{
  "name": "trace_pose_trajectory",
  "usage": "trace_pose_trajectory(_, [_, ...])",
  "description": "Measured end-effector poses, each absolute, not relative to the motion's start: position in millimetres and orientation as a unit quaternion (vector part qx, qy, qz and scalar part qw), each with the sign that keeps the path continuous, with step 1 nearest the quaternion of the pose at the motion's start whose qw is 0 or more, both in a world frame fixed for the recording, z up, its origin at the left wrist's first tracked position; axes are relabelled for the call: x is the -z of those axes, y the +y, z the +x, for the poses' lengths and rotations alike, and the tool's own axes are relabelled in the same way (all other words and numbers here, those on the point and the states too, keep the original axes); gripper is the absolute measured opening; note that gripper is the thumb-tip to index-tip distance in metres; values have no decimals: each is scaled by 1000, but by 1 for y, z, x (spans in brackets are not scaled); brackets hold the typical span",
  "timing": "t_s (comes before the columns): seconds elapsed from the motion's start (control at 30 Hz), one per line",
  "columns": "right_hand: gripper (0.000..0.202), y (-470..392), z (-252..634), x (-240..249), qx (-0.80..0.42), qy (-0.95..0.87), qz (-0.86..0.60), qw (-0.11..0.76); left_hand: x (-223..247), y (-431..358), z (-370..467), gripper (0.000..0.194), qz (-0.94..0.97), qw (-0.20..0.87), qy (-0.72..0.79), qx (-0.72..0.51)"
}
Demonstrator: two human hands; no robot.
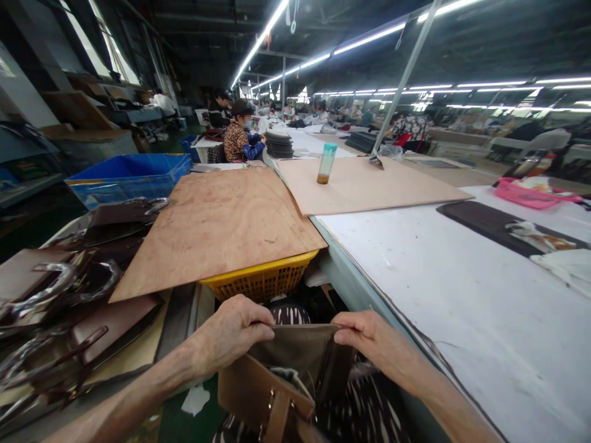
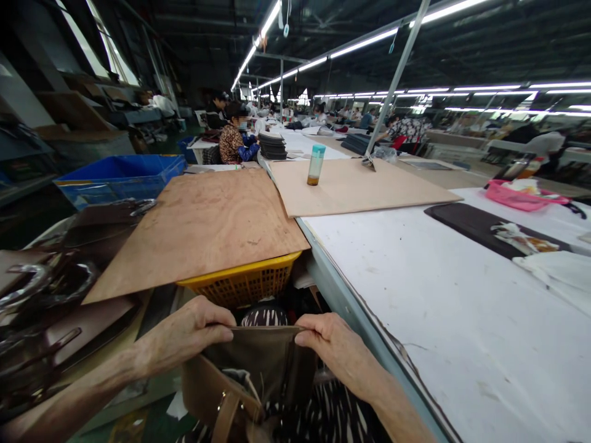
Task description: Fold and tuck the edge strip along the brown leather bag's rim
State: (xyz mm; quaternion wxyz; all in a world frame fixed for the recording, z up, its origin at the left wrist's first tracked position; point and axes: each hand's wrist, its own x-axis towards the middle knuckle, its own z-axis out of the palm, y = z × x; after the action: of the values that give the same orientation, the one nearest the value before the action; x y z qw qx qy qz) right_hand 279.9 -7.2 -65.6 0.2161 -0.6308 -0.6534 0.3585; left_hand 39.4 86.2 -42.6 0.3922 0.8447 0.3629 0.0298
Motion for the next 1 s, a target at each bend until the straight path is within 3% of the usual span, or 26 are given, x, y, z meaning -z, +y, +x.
trace_pose_trajectory(0.43, [25,-10,275,72,-335,-628,-654,255,49,92,39,20,829,424,364,-33])
trace_pose_trajectory(0.7, [32,-12,271,61,-375,-643,-642,180,38,77,45,20,847,393,357,-29])
trace_pose_trajectory(0.87, [31,-9,272,65,-441,-632,-612,180,30,68,44,19,864,363,348,-24])
trace_pose_trajectory(1.0, [34,-13,271,70,-412,-634,-630,179,33,67,42,19,874,354,332,-35])
